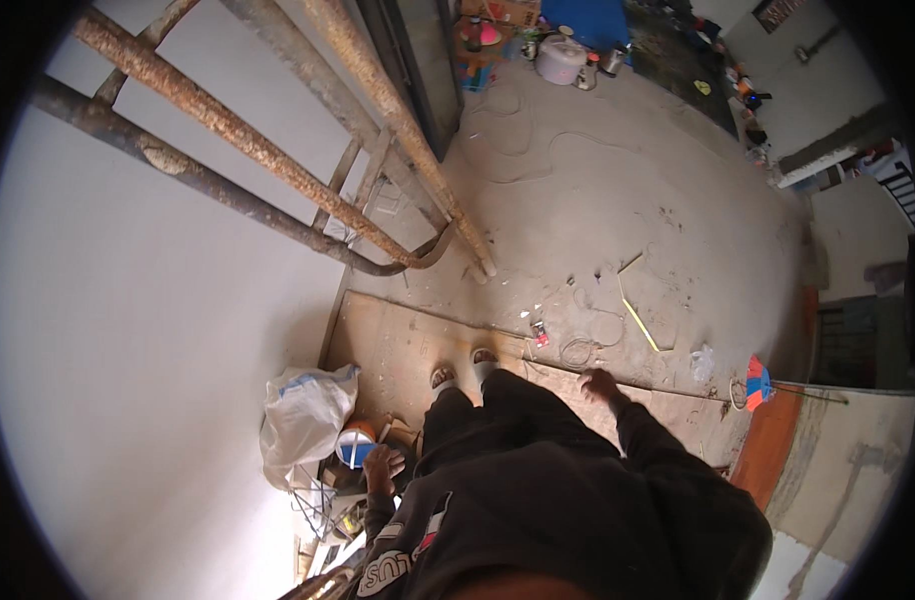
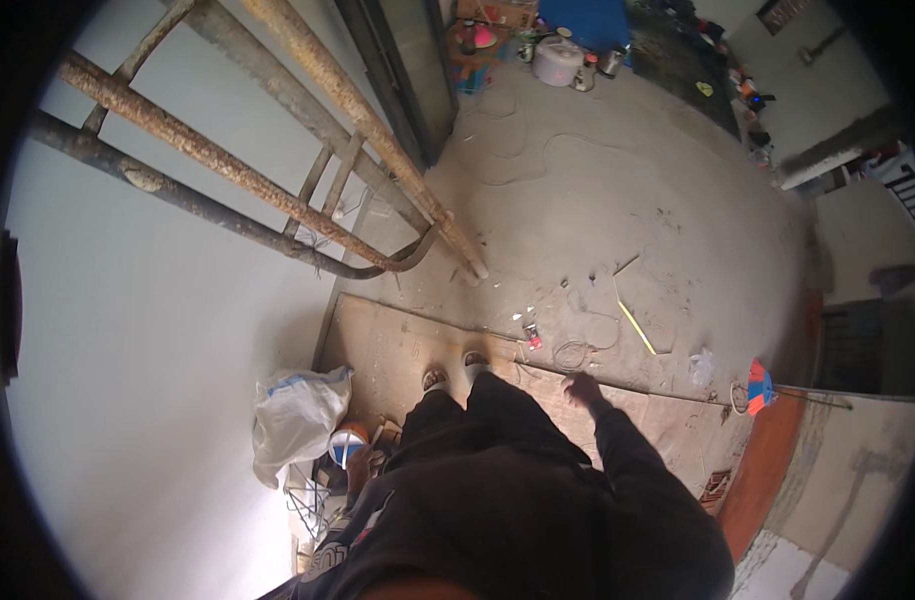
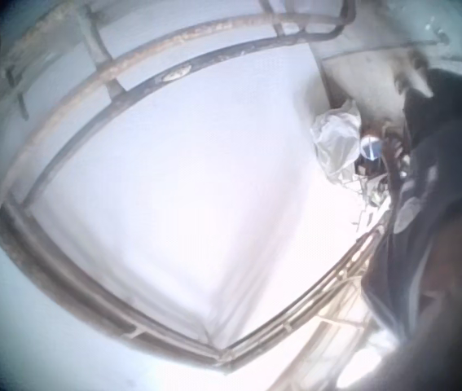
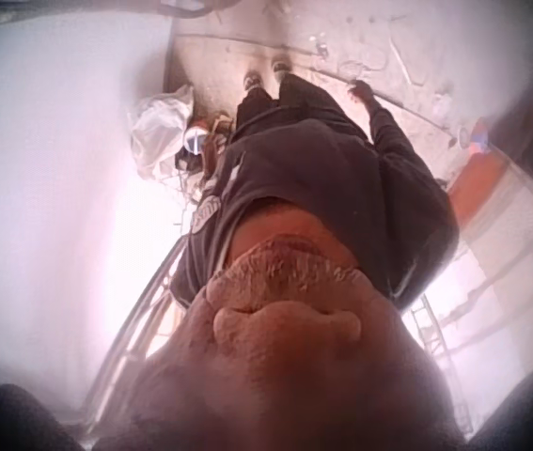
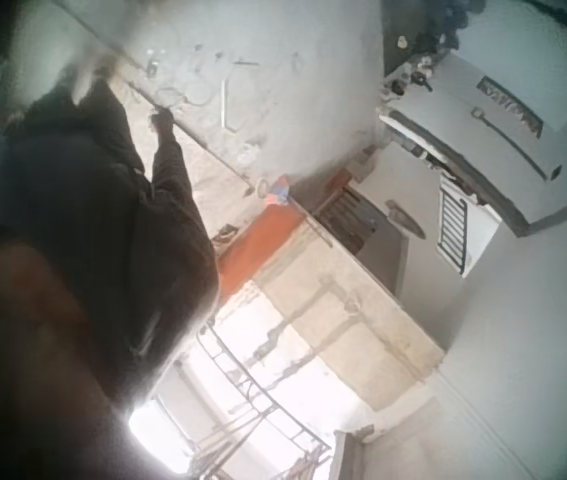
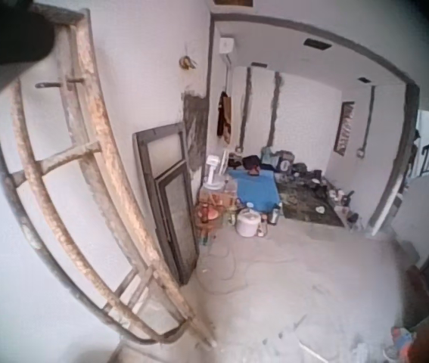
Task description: The person walks through a cluttered room, picks up a black box and a white bag, and places them aside. They then pick up a broom and sweep the floor, gathering dust and debris into a pile.
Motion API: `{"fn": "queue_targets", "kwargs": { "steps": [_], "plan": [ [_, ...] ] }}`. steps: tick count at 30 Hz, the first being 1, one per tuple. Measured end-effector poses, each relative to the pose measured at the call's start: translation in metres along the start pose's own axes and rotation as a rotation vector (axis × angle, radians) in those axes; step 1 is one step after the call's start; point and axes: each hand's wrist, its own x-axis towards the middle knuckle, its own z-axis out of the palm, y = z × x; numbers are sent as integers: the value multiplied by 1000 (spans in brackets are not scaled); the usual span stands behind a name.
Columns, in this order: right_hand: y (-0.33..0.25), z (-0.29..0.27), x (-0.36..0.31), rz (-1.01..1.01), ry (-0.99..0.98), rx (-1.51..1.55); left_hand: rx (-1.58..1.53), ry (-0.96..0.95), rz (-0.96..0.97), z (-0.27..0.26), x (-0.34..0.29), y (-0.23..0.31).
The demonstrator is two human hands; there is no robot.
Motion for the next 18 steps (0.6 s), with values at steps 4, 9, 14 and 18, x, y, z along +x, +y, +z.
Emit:
{"fn": "queue_targets", "kwargs": {
  "steps": [4, 9, 14, 18],
  "plan": [
    [63, 39, -46, -159, -91, 102, 58, 52, -29, -7, 12, 34],
    [109, 95, -83, -117, 43, -410, 219, 70, 48, -13, 17, 78],
    [173, 115, -52, -116, 123, -305, 335, 16, -45, 21, 26, 97],
    [180, 88, -48, -117, 242, -176, 374, -52, -88, 81, 41, 92]
  ]
}}
